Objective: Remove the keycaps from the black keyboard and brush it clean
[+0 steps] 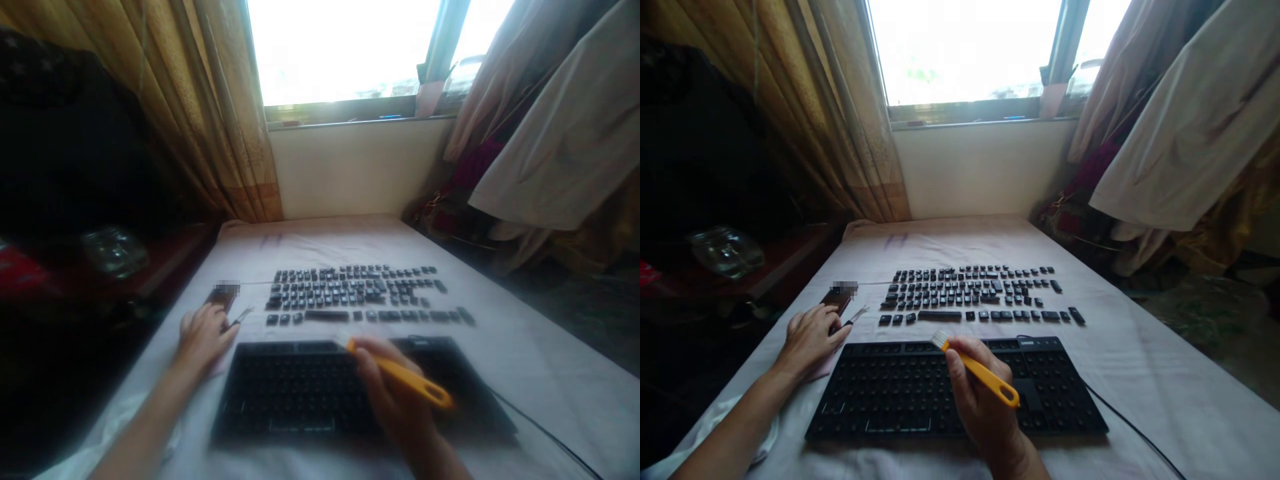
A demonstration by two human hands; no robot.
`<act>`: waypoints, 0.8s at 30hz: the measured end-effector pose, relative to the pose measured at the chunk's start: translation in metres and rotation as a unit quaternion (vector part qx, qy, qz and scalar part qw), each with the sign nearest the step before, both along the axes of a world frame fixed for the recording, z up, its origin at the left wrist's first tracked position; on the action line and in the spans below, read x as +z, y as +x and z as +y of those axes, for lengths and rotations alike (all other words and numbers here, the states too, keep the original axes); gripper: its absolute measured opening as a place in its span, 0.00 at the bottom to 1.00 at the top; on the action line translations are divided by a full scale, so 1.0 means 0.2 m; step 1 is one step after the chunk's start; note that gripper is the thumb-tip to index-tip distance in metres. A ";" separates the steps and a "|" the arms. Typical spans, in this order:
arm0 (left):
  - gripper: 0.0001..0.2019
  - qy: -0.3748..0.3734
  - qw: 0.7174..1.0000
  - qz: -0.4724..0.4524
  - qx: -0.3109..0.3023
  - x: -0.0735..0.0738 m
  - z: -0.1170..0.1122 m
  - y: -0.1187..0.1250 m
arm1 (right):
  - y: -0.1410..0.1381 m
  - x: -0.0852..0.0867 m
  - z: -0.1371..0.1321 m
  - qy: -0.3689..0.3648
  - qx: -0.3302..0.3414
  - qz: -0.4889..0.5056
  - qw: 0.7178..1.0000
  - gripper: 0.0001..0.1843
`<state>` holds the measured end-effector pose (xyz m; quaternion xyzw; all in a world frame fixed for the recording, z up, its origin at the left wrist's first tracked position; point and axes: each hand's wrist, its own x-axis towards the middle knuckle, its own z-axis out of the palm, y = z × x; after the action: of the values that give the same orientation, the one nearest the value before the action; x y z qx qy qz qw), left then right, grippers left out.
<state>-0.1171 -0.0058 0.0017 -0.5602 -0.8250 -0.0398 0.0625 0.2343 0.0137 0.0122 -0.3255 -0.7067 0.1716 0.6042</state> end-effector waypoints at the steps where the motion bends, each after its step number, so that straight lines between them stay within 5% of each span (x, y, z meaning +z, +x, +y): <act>1: 0.12 0.003 1.000 0.002 0.001 0.00 -0.01 0.00 | 0.01 0.01 0.00 -0.011 -0.006 0.002 1.000 0.05; 11: 0.15 0.059 0.998 -0.004 -0.018 0.01 -0.13 0.00 | 0.26 0.13 0.03 -0.201 -0.098 0.220 0.950 0.21; 19: 0.28 0.091 0.980 -0.131 -0.117 -0.06 -0.17 0.16 | 0.61 0.07 0.07 -0.254 -0.140 0.216 0.932 0.23; 24: 0.32 0.097 0.972 -0.180 -0.119 -0.11 -0.18 0.23 | 0.75 0.00 0.19 -0.319 -0.150 0.238 0.905 0.18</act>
<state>-0.0716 -0.0418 -0.0205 -0.6293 -0.7422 -0.2271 -0.0379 0.3844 0.0518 0.0115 -0.5520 -0.3926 0.3676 0.6372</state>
